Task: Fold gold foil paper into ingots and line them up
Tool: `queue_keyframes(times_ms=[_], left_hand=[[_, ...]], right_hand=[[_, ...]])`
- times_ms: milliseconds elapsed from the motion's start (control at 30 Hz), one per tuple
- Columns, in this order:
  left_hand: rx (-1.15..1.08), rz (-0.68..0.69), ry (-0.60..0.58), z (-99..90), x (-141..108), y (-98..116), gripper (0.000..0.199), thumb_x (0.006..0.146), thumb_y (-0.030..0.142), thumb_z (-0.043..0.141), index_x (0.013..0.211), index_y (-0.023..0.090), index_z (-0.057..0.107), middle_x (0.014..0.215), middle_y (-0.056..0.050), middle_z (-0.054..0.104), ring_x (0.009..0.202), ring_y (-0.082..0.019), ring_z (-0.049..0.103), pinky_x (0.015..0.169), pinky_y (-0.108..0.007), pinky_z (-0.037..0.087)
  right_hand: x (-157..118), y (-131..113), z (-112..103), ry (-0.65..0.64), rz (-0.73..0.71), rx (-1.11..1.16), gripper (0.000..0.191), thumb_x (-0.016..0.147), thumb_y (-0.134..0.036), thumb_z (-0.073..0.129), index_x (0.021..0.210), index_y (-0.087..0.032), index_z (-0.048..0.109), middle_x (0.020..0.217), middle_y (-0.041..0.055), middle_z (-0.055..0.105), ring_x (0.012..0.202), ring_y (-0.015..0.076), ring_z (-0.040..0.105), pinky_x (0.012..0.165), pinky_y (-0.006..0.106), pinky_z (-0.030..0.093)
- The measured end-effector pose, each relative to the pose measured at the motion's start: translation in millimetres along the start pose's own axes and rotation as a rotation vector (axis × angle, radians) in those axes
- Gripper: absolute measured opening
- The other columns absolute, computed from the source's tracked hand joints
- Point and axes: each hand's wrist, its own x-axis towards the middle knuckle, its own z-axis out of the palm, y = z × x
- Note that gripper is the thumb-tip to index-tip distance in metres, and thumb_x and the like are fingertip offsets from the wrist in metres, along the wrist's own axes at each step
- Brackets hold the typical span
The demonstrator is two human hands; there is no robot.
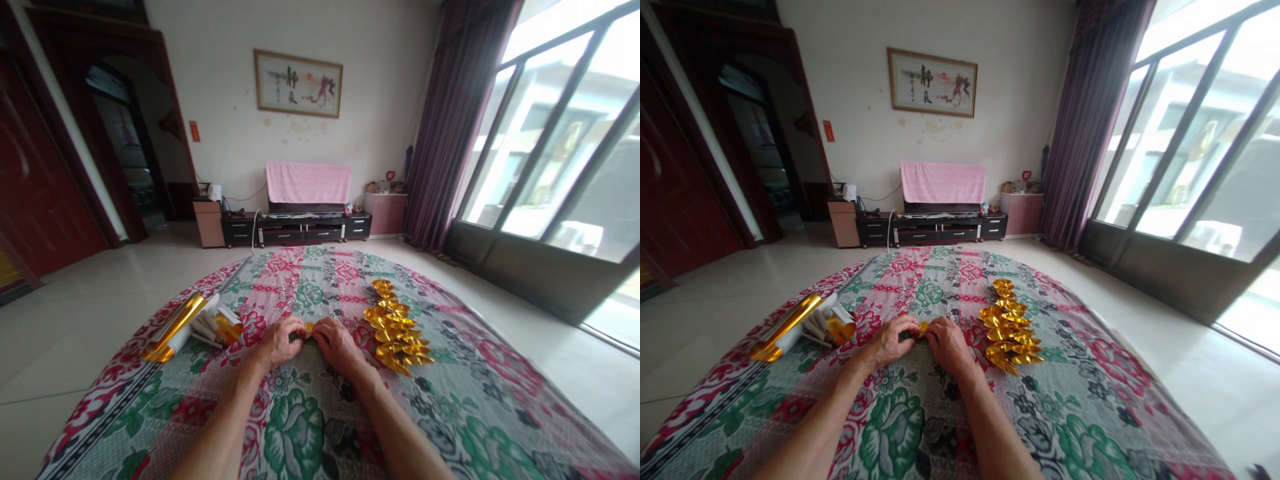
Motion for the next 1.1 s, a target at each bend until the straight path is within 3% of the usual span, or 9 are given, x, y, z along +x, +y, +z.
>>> queue_keyframes(times_ms=[133, 333, 700, 1000, 1100], left_hand=[[0.018, 0.016, 0.017, 2.4, -0.1, -2.8, 0.020, 0.069, 0.008, 0.053, 0.078, 0.018, 0.068, 0.091, -0.004, 0.066, 0.088, -0.015, 0.059, 0.085, -0.027, 0.046], [0.036, 0.017, 0.034, 6.8, -0.2, -8.7, 0.021, 0.075, 0.010, 0.052, 0.080, 0.020, 0.070, 0.091, -0.003, 0.068, 0.086, -0.014, 0.061, 0.084, -0.026, 0.047], [0.073, 0.024, 0.071, 6.3, 1.5, -6.7, 0.020, 0.072, 0.010, 0.053, 0.074, 0.020, 0.070, 0.082, -0.002, 0.070, 0.078, -0.014, 0.062, 0.080, -0.026, 0.048], [0.018, -0.105, 0.058, 4.3, 2.2, -2.6, 0.021, 0.077, 0.015, 0.052, 0.085, 0.022, 0.070, 0.084, 0.000, 0.071, 0.081, -0.014, 0.063, 0.078, -0.024, 0.048], [0.023, -0.144, 0.065, 6.6, 3.7, -2.8, 0.022, 0.079, 0.018, 0.050, 0.090, 0.023, 0.069, 0.089, 0.000, 0.071, 0.084, -0.014, 0.064, 0.079, -0.024, 0.048]], right_hand=[[-1.0, -0.8, -1.2, 0.010, 0.005, 0.013, 0.017, 0.085, -0.014, 0.047, 0.080, -0.017, 0.063, 0.084, 0.0052, 0.062, 0.082, 0.0143, 0.056, 0.079, 0.027, 0.042], [-1.5, -2.0, -3.2, 0.022, 0.048, 0.050, 0.022, 0.069, -0.004, 0.055, 0.084, -0.018, 0.063, 0.085, 0.0039, 0.062, 0.084, 0.0159, 0.056, 0.080, 0.028, 0.043], [-1.6, 0.1, -1.2, 0.031, 0.043, 0.037, 0.015, 0.076, -0.010, 0.054, 0.078, -0.019, 0.066, 0.079, 0.0029, 0.064, 0.077, 0.0141, 0.058, 0.075, 0.025, 0.043], [0.5, -5.8, -4.5, 0.042, 0.091, 0.010, 0.018, 0.077, -0.011, 0.052, 0.084, -0.020, 0.066, 0.078, 0.0027, 0.066, 0.075, 0.0150, 0.060, 0.072, 0.024, 0.044], [0.1, -2.7, -1.1, 0.073, 0.133, 0.021, 0.023, 0.076, -0.010, 0.053, 0.094, -0.020, 0.063, 0.081, 0.0026, 0.067, 0.076, 0.0152, 0.061, 0.071, 0.024, 0.045]])
